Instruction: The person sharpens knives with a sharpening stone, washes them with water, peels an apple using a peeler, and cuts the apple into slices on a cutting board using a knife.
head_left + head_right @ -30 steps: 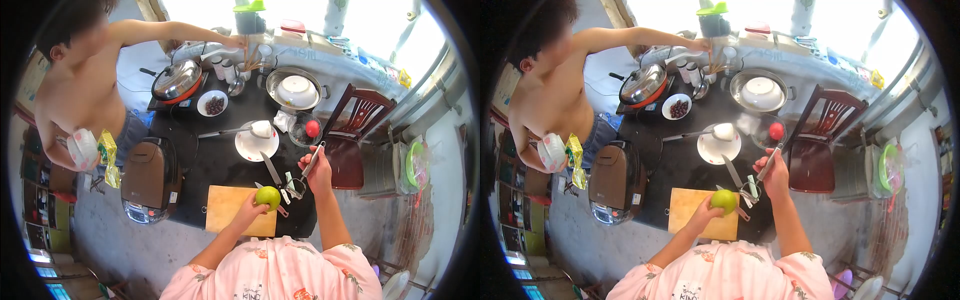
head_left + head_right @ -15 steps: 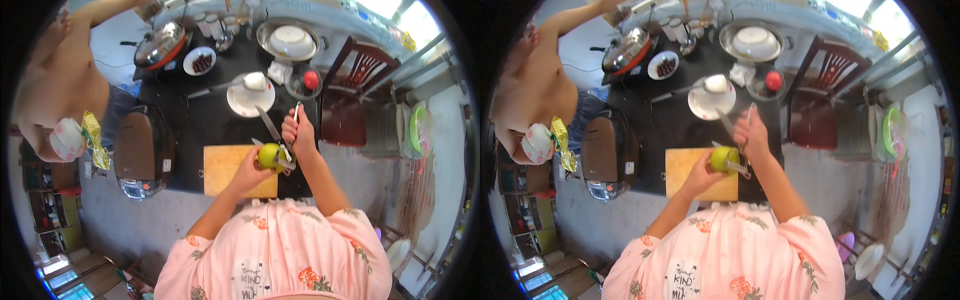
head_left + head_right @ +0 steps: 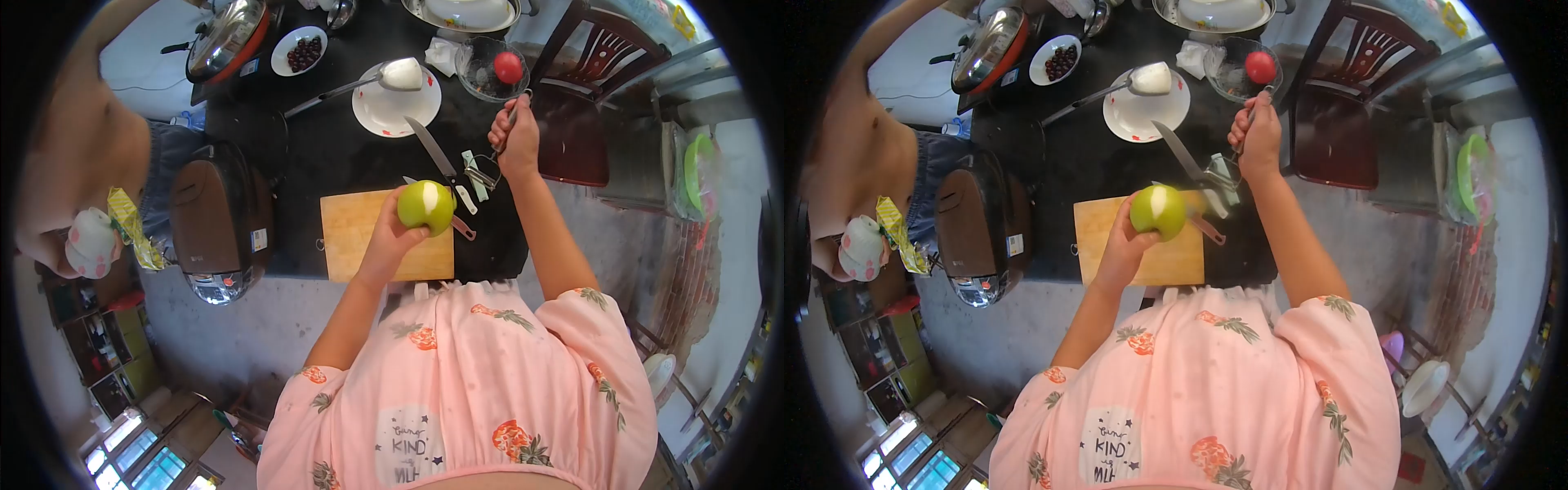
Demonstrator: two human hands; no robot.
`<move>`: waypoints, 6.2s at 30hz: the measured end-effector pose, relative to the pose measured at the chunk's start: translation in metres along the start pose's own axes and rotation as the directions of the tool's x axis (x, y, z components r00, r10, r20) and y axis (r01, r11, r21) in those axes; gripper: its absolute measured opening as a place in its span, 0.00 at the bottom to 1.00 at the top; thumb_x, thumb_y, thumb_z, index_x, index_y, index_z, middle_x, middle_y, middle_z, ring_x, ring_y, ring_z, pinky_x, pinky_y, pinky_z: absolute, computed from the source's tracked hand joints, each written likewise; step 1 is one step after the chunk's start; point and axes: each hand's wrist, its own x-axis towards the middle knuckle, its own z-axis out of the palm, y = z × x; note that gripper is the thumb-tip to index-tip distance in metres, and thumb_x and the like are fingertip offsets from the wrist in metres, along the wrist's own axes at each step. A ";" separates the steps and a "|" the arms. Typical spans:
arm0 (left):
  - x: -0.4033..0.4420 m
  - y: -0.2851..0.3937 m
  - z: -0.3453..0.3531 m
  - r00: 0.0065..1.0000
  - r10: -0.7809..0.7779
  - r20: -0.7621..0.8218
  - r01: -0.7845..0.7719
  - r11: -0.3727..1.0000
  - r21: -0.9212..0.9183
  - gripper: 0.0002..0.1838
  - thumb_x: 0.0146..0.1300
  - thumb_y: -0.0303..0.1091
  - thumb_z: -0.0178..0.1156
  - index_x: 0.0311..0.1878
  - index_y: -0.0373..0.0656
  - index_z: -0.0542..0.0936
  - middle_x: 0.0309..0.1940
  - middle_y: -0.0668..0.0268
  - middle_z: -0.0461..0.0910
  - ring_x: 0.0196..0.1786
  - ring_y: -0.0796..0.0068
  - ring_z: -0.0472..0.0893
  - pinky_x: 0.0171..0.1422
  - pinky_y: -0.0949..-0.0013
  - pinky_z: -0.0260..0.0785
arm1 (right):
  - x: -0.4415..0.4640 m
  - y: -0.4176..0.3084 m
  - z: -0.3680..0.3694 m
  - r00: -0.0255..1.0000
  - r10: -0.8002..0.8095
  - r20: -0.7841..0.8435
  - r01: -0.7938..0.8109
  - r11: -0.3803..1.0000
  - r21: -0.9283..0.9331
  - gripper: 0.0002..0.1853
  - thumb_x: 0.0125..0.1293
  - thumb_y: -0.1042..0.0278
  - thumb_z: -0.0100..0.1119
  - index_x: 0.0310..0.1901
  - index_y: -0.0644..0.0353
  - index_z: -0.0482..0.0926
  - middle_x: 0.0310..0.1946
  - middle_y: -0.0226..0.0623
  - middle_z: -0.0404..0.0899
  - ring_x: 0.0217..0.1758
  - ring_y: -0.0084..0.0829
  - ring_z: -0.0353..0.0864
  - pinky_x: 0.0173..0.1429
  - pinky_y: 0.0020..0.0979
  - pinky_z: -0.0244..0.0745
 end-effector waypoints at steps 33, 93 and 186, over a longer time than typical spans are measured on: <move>0.005 -0.010 0.014 0.996 -0.079 -0.044 0.090 0.902 0.422 0.41 0.45 0.18 0.64 0.64 0.39 0.59 0.55 0.62 0.68 0.59 0.72 0.70 0.64 0.69 0.63 | -0.059 -0.021 0.051 0.952 0.267 0.149 -0.294 0.933 0.206 0.17 0.73 0.48 0.41 0.34 0.52 0.65 0.15 0.21 0.53 0.13 0.15 0.50 0.15 0.19 0.47; 0.012 -0.027 0.023 0.995 -0.018 -0.103 0.042 0.971 0.234 0.32 0.52 0.19 0.62 0.59 0.40 0.60 0.50 0.63 0.70 0.53 0.74 0.73 0.58 0.71 0.67 | -0.072 -0.014 0.054 0.947 0.293 0.133 -0.317 0.919 0.234 0.17 0.73 0.48 0.40 0.33 0.52 0.65 0.14 0.21 0.52 0.13 0.15 0.48 0.15 0.19 0.47; 0.010 -0.022 0.030 0.971 -0.091 -0.221 0.162 0.930 0.330 0.31 0.50 0.23 0.68 0.55 0.38 0.62 0.46 0.62 0.73 0.48 0.76 0.75 0.53 0.73 0.70 | -0.077 -0.012 0.050 0.966 0.210 0.150 -0.238 0.950 0.202 0.18 0.73 0.47 0.39 0.33 0.52 0.65 0.14 0.21 0.53 0.12 0.15 0.48 0.15 0.19 0.47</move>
